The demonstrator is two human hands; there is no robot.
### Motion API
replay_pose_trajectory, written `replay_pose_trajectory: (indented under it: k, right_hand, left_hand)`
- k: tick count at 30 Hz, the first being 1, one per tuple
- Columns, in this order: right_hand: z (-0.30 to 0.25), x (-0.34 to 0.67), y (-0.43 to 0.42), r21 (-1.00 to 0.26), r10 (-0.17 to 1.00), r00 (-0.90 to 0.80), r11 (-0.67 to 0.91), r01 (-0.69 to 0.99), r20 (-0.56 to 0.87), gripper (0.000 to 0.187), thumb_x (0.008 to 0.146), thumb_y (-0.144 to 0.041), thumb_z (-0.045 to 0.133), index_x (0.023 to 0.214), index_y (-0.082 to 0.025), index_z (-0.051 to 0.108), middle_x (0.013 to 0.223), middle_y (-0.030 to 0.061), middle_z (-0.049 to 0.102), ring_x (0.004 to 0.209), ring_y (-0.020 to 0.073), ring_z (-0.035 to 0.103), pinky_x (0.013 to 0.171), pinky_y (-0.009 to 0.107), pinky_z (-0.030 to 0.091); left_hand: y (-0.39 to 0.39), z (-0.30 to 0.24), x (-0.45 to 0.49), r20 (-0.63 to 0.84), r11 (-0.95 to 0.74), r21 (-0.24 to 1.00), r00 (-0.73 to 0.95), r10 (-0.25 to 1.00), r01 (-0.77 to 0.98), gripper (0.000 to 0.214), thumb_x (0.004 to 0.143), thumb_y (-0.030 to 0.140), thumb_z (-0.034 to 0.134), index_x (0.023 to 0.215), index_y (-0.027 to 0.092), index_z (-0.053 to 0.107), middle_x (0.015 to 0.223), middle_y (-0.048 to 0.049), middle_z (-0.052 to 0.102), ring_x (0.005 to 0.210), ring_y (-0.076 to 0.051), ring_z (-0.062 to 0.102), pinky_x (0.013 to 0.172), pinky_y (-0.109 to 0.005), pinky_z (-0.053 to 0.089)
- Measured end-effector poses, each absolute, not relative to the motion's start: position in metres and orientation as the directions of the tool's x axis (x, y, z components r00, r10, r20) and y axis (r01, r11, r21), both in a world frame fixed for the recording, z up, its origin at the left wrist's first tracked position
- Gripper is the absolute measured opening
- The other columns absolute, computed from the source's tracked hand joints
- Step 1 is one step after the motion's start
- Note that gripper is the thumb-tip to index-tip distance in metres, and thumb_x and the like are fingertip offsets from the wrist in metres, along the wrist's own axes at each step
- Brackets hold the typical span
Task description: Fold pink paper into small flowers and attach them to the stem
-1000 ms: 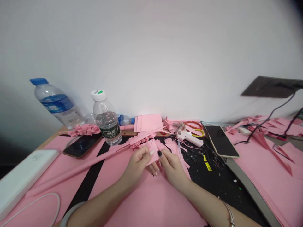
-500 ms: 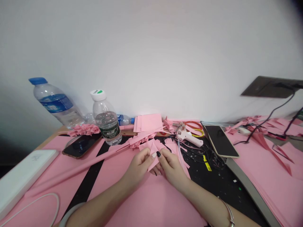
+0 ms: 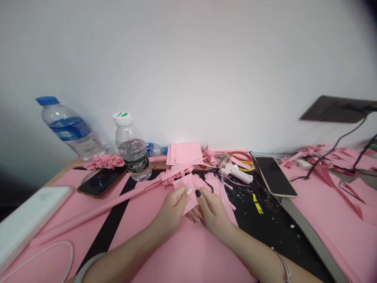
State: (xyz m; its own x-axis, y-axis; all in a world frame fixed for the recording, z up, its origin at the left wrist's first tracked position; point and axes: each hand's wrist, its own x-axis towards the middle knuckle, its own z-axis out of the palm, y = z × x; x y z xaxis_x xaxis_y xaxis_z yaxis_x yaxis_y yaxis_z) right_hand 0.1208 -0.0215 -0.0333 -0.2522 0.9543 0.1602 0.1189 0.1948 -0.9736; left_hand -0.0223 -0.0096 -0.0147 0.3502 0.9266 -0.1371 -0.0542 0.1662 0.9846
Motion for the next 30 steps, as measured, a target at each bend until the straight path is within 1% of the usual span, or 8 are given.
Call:
replay_pose_trajectory:
  k: [5, 8, 10, 17, 21, 24, 27, 30]
  right_hand:
    - [-0.025, 0.124, -0.019, -0.917, 0.962, -0.158, 0.263, 0.299, 0.225, 0.032, 0.101, -0.036, 0.035, 0.07, -0.027, 0.033, 0.053, -0.0074, 0.036, 0.047, 0.0147, 0.037, 0.05, 0.029, 0.03]
    - [-0.02, 0.126, -0.016, -0.877, 0.966, -0.064, 0.256, 0.407, 0.252, 0.034, 0.097, -0.036, 0.039, 0.066, -0.026, 0.032, 0.056, -0.0058, 0.037, 0.052, 0.0151, 0.037, 0.051, 0.028, 0.028]
    - [-0.018, 0.126, -0.016, -0.871, 0.968, -0.038, 0.24, 0.429, 0.249, 0.034, 0.096, -0.038, 0.039, 0.065, -0.026, 0.033, 0.058, -0.0052, 0.037, 0.053, 0.0153, 0.037, 0.052, 0.028, 0.028]
    - [-0.019, 0.125, -0.016, -0.904, 0.979, -0.004, 0.189, 0.384, 0.203, 0.039, 0.097, -0.046, 0.039, 0.064, -0.026, 0.032, 0.055, -0.0061, 0.034, 0.051, 0.0145, 0.033, 0.05, 0.027, 0.025]
    - [-0.019, 0.126, -0.016, -0.91, 0.974, 0.004, 0.209, 0.359, 0.226, 0.042, 0.097, -0.05, 0.042, 0.065, -0.025, 0.033, 0.058, -0.0054, 0.035, 0.054, 0.0145, 0.033, 0.051, 0.028, 0.026]
    - [-0.021, 0.127, -0.015, -0.922, 0.976, 0.001, 0.204, 0.328, 0.216, 0.044, 0.097, -0.052, 0.043, 0.065, -0.025, 0.034, 0.059, -0.0052, 0.035, 0.055, 0.0147, 0.033, 0.052, 0.028, 0.027]
    - [-0.023, 0.127, -0.014, -0.954, 0.984, -0.008, 0.173, 0.243, 0.177, 0.043, 0.098, -0.053, 0.043, 0.066, -0.025, 0.036, 0.058, -0.0052, 0.037, 0.054, 0.015, 0.034, 0.051, 0.028, 0.028]
    - [-0.023, 0.126, -0.014, -0.975, 0.988, -0.046, 0.155, 0.158, 0.15, 0.041, 0.097, -0.052, 0.045, 0.067, -0.025, 0.039, 0.058, -0.0049, 0.042, 0.053, 0.0147, 0.039, 0.052, 0.028, 0.031]
  left_hand:
    - [-0.006, -0.012, -0.022, -0.167, 0.231, 0.967, 0.413, 0.895, -0.11, 0.054, 0.076, 0.073, 0.06, 0.074, 0.021, 0.048, 0.054, 0.0004, 0.066, 0.047, -0.017, 0.066, 0.051, -0.029, 0.055]
    - [-0.005, -0.011, -0.022, -0.188, 0.262, 0.959, 0.45, 0.873, -0.108, 0.055, 0.07, 0.069, 0.07, 0.076, 0.022, 0.043, 0.051, 0.0021, 0.066, 0.043, -0.015, 0.063, 0.046, -0.025, 0.05]
    - [-0.005, -0.011, -0.022, -0.191, 0.269, 0.957, 0.454, 0.87, -0.112, 0.056, 0.068, 0.066, 0.074, 0.077, 0.023, 0.041, 0.051, 0.0033, 0.066, 0.042, -0.015, 0.063, 0.045, -0.024, 0.05]
    - [-0.004, -0.011, -0.022, -0.219, 0.299, 0.946, 0.436, 0.873, -0.123, 0.049, 0.073, 0.061, 0.072, 0.082, 0.022, 0.045, 0.052, 0.0013, 0.068, 0.043, -0.017, 0.066, 0.044, -0.024, 0.049]
    - [-0.006, -0.012, -0.022, -0.218, 0.29, 0.95, 0.421, 0.88, -0.114, 0.046, 0.076, 0.061, 0.07, 0.08, 0.022, 0.046, 0.044, 0.0033, 0.062, 0.031, -0.014, 0.056, 0.034, -0.021, 0.039]
    - [-0.008, -0.011, -0.024, -0.21, 0.272, 0.956, 0.385, 0.899, -0.112, 0.044, 0.078, 0.061, 0.066, 0.082, 0.02, 0.05, 0.039, 0.0045, 0.058, 0.026, -0.013, 0.049, 0.031, -0.02, 0.033]
    - [-0.008, -0.008, -0.024, -0.167, 0.23, 0.956, 0.306, 0.937, -0.182, 0.046, 0.079, 0.062, 0.065, 0.088, 0.017, 0.055, 0.043, 0.0041, 0.06, 0.031, -0.013, 0.053, 0.036, -0.022, 0.039]
    - [-0.007, -0.005, -0.024, -0.122, 0.181, 0.953, 0.237, 0.964, -0.242, 0.046, 0.074, 0.052, 0.073, 0.097, 0.016, 0.058, 0.053, 0.0035, 0.065, 0.042, -0.014, 0.06, 0.046, -0.023, 0.045]
